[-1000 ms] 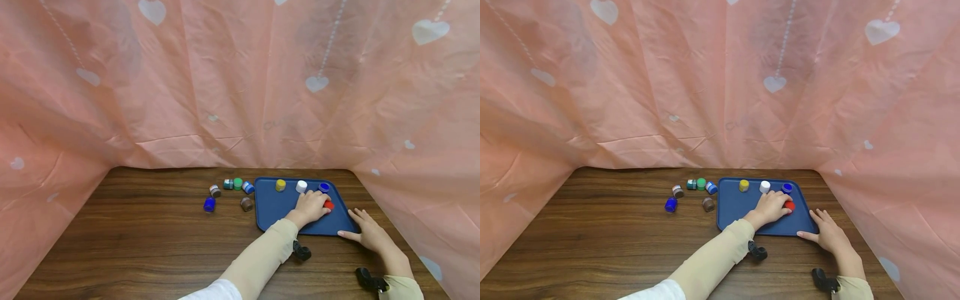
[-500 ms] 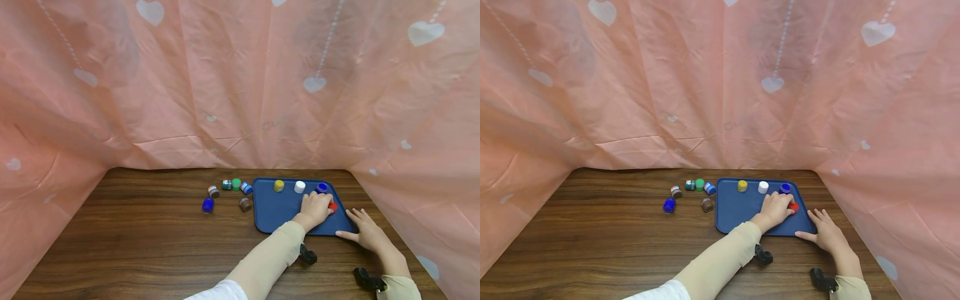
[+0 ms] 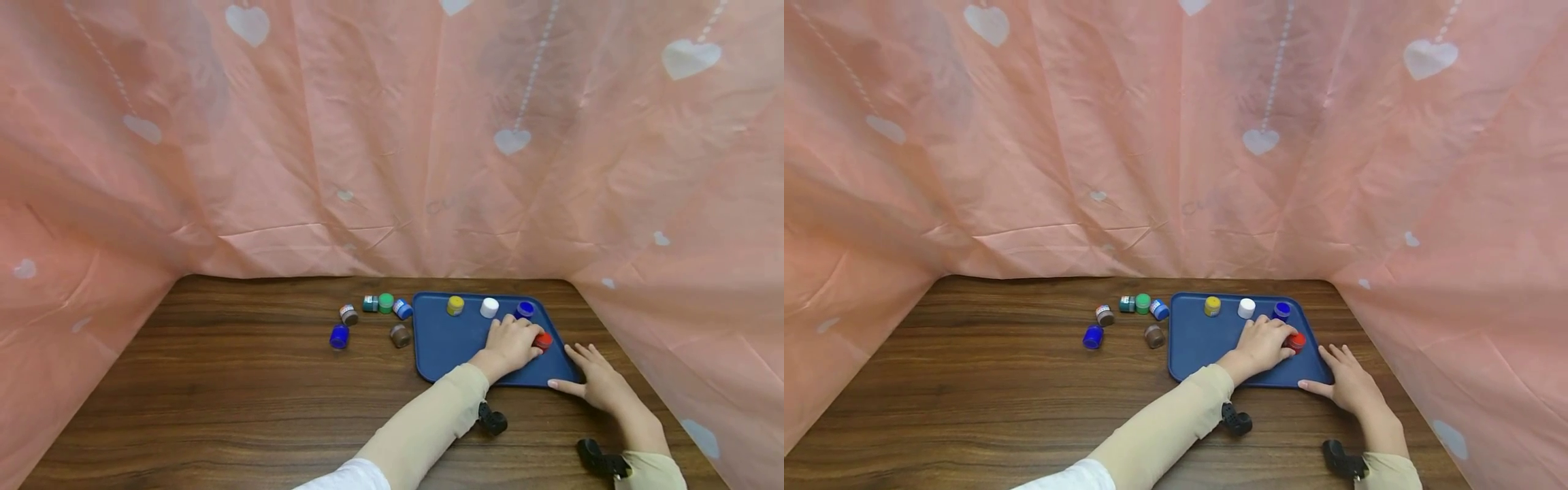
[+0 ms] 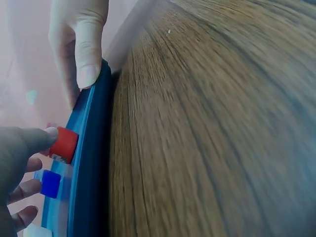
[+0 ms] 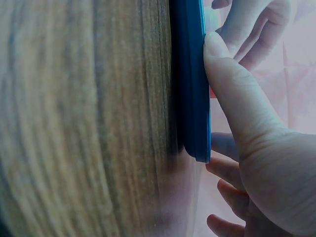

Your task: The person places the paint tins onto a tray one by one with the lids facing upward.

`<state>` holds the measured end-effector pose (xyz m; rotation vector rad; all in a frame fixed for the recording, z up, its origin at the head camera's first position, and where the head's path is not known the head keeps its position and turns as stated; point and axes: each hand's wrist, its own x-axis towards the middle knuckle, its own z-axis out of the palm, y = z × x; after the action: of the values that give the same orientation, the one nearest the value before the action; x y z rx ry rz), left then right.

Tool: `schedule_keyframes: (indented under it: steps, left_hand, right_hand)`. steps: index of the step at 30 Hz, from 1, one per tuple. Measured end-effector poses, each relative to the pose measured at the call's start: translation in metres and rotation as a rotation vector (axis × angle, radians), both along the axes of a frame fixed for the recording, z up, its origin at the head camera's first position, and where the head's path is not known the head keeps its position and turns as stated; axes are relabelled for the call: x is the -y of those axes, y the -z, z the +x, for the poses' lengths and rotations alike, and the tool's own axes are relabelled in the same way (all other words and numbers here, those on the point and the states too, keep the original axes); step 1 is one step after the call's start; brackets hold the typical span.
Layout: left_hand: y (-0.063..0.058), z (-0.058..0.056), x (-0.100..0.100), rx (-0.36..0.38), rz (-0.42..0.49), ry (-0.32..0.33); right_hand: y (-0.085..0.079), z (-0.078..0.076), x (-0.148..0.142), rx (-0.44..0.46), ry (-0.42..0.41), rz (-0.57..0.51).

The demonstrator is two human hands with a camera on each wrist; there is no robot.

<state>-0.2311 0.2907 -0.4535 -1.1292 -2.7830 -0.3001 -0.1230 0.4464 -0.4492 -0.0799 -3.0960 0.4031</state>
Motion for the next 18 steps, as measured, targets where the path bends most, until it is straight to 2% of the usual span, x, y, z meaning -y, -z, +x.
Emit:
schedule_keyframes:
  steps: [5, 18]
  left_hand:
    - [-0.005, 0.001, 0.016, -0.023, 0.009, 0.041]
    - [-0.021, 0.009, 0.052, -0.09, 0.048, 0.067]
  right_hand:
    - [0.002, -0.002, -0.002, 0.004, 0.001, 0.001]
    - [0.0, -0.002, -0.002, 0.031, 0.002, -0.005]
